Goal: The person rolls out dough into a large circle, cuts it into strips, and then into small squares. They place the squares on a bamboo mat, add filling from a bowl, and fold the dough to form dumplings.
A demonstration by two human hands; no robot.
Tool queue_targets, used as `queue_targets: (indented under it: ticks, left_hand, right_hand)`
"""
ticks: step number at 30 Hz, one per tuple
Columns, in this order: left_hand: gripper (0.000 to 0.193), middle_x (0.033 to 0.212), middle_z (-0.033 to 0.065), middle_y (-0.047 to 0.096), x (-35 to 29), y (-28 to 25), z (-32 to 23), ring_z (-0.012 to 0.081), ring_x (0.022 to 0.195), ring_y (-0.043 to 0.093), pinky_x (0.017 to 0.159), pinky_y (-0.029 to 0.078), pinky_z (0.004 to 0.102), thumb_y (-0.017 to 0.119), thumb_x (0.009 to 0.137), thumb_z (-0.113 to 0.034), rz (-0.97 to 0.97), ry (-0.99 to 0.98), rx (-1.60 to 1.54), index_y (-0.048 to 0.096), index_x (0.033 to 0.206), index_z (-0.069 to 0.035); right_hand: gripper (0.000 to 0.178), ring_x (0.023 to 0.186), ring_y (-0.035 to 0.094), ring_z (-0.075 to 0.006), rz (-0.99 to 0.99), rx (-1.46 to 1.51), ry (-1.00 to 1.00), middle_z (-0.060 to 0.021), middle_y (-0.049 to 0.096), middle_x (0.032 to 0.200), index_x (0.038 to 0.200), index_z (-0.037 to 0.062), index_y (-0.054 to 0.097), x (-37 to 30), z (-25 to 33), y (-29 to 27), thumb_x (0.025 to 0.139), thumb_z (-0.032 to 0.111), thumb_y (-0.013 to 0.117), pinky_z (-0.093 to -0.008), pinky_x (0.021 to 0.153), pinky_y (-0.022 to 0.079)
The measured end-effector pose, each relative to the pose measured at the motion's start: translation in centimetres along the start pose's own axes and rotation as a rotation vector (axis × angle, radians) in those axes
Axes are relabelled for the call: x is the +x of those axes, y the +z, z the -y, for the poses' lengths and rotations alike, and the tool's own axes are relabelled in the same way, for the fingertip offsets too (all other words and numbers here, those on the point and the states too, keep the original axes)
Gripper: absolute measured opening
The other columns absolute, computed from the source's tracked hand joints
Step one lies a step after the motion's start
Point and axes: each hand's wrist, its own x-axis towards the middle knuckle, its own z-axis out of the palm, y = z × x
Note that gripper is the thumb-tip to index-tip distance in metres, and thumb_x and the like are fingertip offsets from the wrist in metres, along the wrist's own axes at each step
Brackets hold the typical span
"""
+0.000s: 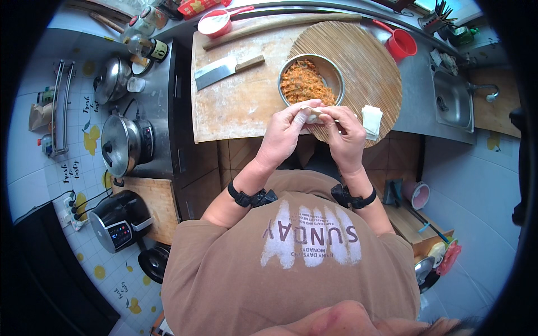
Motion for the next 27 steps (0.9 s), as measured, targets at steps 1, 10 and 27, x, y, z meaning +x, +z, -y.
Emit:
queue_targets:
  ticks: [1,10,27]
  left_hand:
    - [0.037,0.14,0.0121,0.079,0.1,-0.1,0.2,0.0175,0.123,0.077,0.107,0.066,0.0343,0.058,0.124,-0.016,0.006,0.004,0.04,0.069,0.152,0.005]
    - [0.033,0.133,0.0181,0.083,1.1,0.6,1.5,0.0199,0.118,0.08,0.104,0.063,0.036,0.06,0.121,-0.011,0.032,0.084,0.371,0.074,0.144,0.007]
    - [0.067,0.178,0.029,0.047,10.6,6.0,5.3,0.0342,0.16,0.057,0.131,0.047,0.0414,0.063,0.121,-0.016,-0.135,-0.071,0.136,0.035,0.176,0.009]
  right_hand:
    - [0.014,0.093,0.078,-0.0183,0.02,0.03,0.017,-0.0116,0.082,0.107,0.116,-0.0032,0.084,-0.1,0.1,-0.1,0.103,-0.001,0.084,-0.0305,0.079,0.063]
    - [0.011,0.088,0.079,-0.0295,0.06,-0.161,-0.065,-0.0141,0.079,0.103,0.113,0.0023,0.082,0.0,-0.4,-1.6,0.102,0.002,0.083,-0.0396,0.075,0.064]
    - [0.043,0.096,0.078,-0.0221,0.224,-0.062,0.328,-0.0105,0.079,0.114,0.131,0.0026,0.077,9.1,-19.2,-6.7,0.093,0.012,0.094,-0.0354,0.083,0.063]
